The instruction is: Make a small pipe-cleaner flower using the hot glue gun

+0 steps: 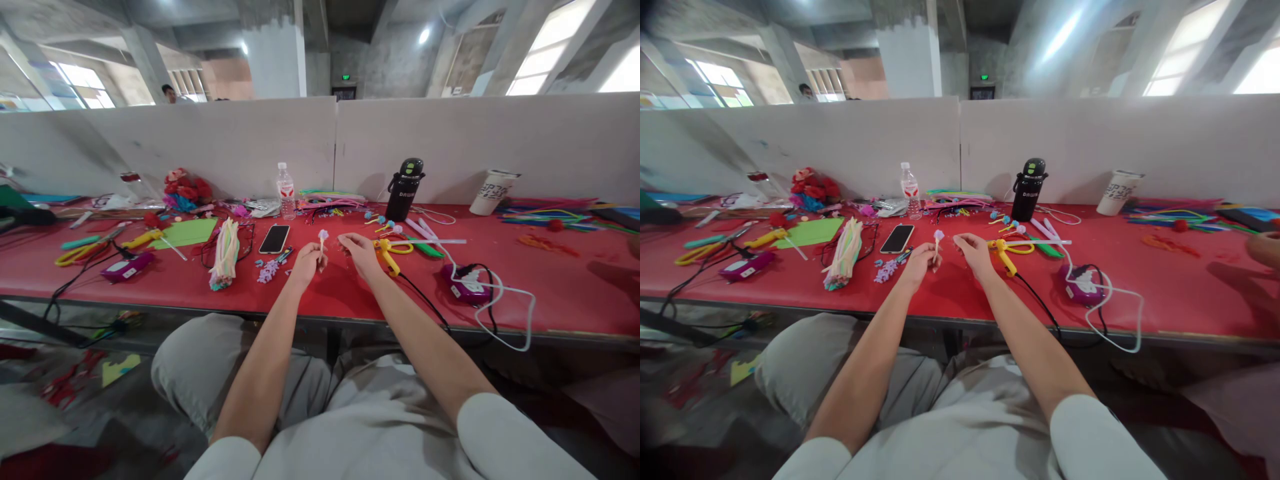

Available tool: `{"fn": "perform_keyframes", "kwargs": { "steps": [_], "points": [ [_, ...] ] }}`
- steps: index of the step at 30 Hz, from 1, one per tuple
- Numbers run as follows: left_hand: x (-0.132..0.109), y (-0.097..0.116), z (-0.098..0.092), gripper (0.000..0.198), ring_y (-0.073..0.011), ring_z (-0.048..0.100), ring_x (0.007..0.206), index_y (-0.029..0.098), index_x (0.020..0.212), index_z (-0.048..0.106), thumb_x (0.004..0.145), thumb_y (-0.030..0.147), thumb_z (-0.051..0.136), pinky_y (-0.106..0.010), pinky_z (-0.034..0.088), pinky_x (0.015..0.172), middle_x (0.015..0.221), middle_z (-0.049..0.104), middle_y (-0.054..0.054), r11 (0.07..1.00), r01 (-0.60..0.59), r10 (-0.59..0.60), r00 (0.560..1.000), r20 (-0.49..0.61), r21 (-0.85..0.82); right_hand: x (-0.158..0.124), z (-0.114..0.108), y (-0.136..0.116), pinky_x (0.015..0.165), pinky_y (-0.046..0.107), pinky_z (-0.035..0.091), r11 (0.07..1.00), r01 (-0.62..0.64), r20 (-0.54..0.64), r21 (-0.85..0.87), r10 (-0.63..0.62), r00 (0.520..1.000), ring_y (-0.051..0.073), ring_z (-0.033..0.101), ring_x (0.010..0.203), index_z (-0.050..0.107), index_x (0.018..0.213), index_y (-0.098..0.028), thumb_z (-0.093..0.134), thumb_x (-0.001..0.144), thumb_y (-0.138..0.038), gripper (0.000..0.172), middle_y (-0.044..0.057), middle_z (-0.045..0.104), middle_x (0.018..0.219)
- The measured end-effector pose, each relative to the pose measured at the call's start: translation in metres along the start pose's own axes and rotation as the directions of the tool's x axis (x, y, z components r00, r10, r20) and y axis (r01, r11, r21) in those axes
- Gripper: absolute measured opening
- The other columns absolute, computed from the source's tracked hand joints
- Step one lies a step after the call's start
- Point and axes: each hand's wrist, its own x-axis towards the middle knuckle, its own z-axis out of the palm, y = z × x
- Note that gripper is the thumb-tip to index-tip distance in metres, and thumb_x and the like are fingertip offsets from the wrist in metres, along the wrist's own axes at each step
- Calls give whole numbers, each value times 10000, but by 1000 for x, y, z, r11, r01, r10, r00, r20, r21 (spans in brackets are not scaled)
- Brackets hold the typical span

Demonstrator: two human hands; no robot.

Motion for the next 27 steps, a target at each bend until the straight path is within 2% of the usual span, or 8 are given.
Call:
{"fn": "perform_keyframes", "kwargs": {
  "steps": [9,12,14,17,20,23,27],
  "points": [
    [-5,3,2,210,-117,568,488,150,928,554,727,200,515,-226,430,513,593,643,-16,998,13,-10,998,57,-56,-2,0,-2,566,256,401,1000,7,18,-26,-7,1000,125,527,604,678,749,-195,743,648,-502,330,5,624,683],
    [-6,4,3,191,-114,599,557,147,898,546,710,180,536,-239,465,570,710,678,-42,991,39,-35,999,37,-130,-3,0,-3,565,256,401,1000,0,12,-20,0,1000,121,524,599,678,757,-193,736,645,-489,321,7,630,695],
    [-4,3,3,171,-94,561,534,149,873,547,704,170,527,-219,428,526,732,669,-37,991,23,-24,1000,-9,-135,-2,0,-3,572,258,406,1000,-13,10,-23,13,1000,121,528,603,681,770,-195,728,644,-485,320,11,638,708],
    [-1,2,2,149,-61,422,447,155,832,564,705,161,486,-190,288,429,637,571,12,993,-6,-1,998,-63,-120,-2,1,-2,572,257,408,999,-18,11,-29,18,1000,120,528,600,681,766,-196,723,646,-483,313,13,642,705],
    [0,3,1,127,-44,255,394,155,774,580,742,179,459,-192,173,406,532,355,65,993,8,-19,996,-91,-118,-2,1,-2,566,254,402,1000,-10,17,-21,10,1000,117,519,590,677,741,-197,730,648,-472,296,9,635,688],
    [-1,4,1,176,-41,186,393,152,750,581,818,267,466,-200,148,410,526,230,80,994,13,-24,995,-96,-111,-2,0,-1,568,254,401,1000,-3,23,-19,3,1000,117,518,592,680,736,-195,733,657,-466,287,10,631,686],
    [-2,4,1,272,-48,217,412,165,767,562,877,400,480,-203,182,420,539,245,77,1000,-16,14,994,-107,-23,-2,0,0,577,255,408,999,3,29,-35,-2,1000,119,526,600,685,743,-197,719,672,-479,293,15,639,693]
  ]
}}
